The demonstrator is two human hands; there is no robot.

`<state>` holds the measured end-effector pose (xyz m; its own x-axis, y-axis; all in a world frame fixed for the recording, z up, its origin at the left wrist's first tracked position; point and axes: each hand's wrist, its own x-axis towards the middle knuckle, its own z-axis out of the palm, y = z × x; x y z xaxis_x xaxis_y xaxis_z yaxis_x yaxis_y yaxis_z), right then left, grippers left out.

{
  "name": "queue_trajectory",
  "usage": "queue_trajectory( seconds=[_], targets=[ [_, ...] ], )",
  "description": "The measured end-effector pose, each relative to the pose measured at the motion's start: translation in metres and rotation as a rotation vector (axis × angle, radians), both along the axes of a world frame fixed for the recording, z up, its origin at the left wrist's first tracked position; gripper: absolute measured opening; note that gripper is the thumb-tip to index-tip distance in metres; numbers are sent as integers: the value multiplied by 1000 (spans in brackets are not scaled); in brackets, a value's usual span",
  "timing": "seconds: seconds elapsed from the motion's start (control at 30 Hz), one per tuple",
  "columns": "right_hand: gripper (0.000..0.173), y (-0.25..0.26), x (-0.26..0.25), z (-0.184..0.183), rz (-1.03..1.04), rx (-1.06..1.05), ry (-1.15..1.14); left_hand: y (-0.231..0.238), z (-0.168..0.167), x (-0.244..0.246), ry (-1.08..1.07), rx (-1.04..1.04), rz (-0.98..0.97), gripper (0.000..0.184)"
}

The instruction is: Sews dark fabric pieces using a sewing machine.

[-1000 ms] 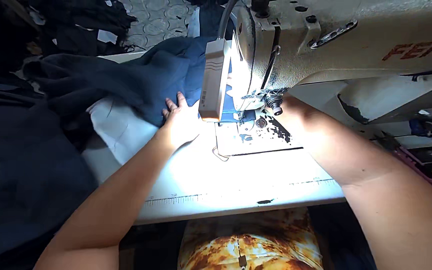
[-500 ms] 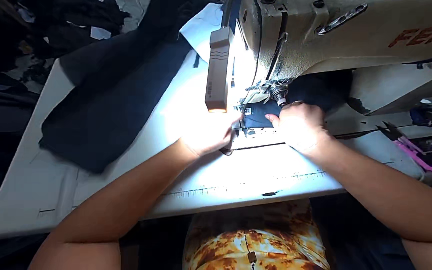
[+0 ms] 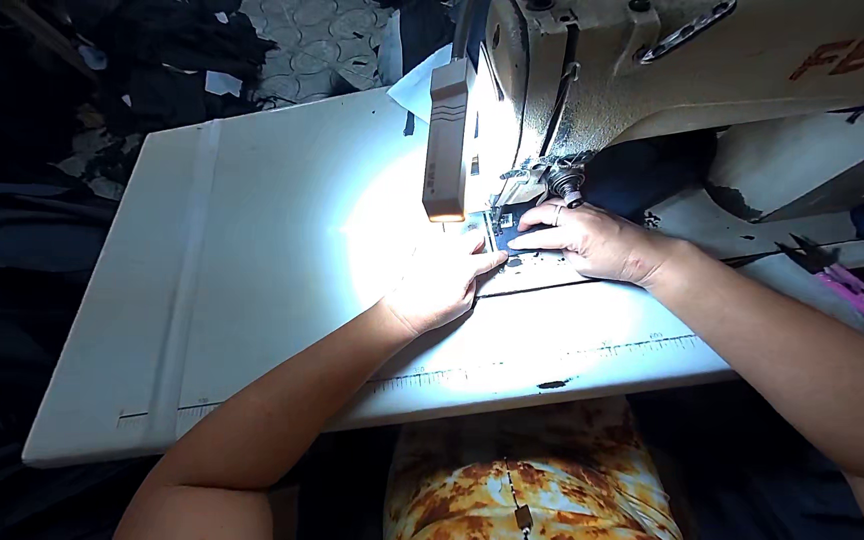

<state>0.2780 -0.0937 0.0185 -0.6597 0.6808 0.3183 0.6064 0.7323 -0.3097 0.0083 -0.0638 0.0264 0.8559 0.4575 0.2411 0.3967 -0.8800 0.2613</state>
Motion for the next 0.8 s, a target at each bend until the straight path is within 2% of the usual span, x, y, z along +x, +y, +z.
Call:
queue_trajectory(
  seconds=[0.2,0.53,0.8],
  targets=[
    [53,3,1,3,-26,-33,25,6,-1,2,-43,18,-20,47],
    [54,11,-5,13,-87,-58,10,12,10,7,84,44,28,48],
    [50,20,-5,11,-64,-22,37,-15,10,6,65,48,-31,40]
  ],
)
